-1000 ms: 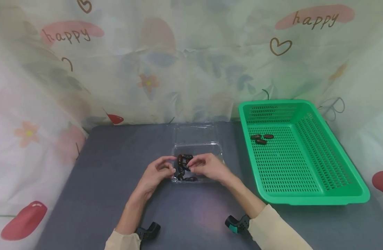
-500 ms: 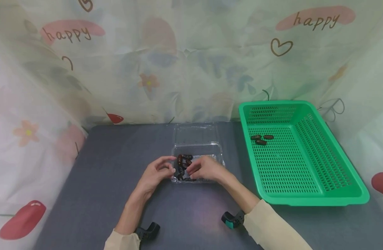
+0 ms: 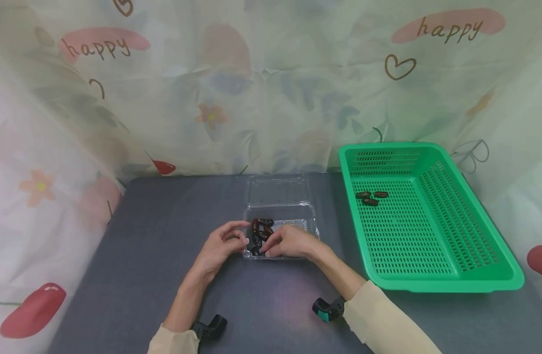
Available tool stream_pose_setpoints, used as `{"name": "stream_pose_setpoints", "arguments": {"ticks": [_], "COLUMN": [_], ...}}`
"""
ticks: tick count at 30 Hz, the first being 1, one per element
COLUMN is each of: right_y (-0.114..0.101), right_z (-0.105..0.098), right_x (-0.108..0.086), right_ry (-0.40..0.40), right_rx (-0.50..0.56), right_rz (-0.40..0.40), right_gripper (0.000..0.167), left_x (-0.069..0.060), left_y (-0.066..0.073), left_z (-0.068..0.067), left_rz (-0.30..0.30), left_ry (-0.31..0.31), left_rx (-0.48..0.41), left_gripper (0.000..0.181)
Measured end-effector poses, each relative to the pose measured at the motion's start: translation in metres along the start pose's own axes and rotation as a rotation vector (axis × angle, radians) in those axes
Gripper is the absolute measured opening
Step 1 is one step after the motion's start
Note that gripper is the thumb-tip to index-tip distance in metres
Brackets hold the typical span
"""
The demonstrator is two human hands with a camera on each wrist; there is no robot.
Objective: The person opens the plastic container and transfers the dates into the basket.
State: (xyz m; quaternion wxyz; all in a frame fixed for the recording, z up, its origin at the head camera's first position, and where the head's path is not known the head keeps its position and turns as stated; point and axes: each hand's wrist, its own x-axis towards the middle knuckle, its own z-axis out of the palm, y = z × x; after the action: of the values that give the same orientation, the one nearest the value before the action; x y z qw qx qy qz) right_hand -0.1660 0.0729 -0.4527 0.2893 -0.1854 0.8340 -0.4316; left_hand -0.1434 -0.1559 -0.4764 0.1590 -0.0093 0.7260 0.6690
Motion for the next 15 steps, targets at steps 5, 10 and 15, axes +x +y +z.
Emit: {"name": "stream_pose_setpoints", "arguments": {"ticks": [5,10,15], "right_y": [0.000,-0.005,-0.018], "right_z": [-0.001,-0.002,-0.009], "right_x": [-0.001,-0.004,-0.012], "right_ry": [0.013,0.083,0.189], "right_rx": [0.027,0.148,0.120], "right_rz": [0.014,0.054,0.027], "right_gripper": [0.015,0.016,0.016], "left_x": [0.001,0.001,0.000], "left_y": [-0.001,0.000,0.001], "left_z": [0.001,0.001,0.001], "left_rz": [0.002,0.001,-0.014], "left_ry": [-0.004,-0.012,0.005], "left_rx": [0.001,0.012,0.037], "left_gripper": [0.042,0.043,0.042]}}
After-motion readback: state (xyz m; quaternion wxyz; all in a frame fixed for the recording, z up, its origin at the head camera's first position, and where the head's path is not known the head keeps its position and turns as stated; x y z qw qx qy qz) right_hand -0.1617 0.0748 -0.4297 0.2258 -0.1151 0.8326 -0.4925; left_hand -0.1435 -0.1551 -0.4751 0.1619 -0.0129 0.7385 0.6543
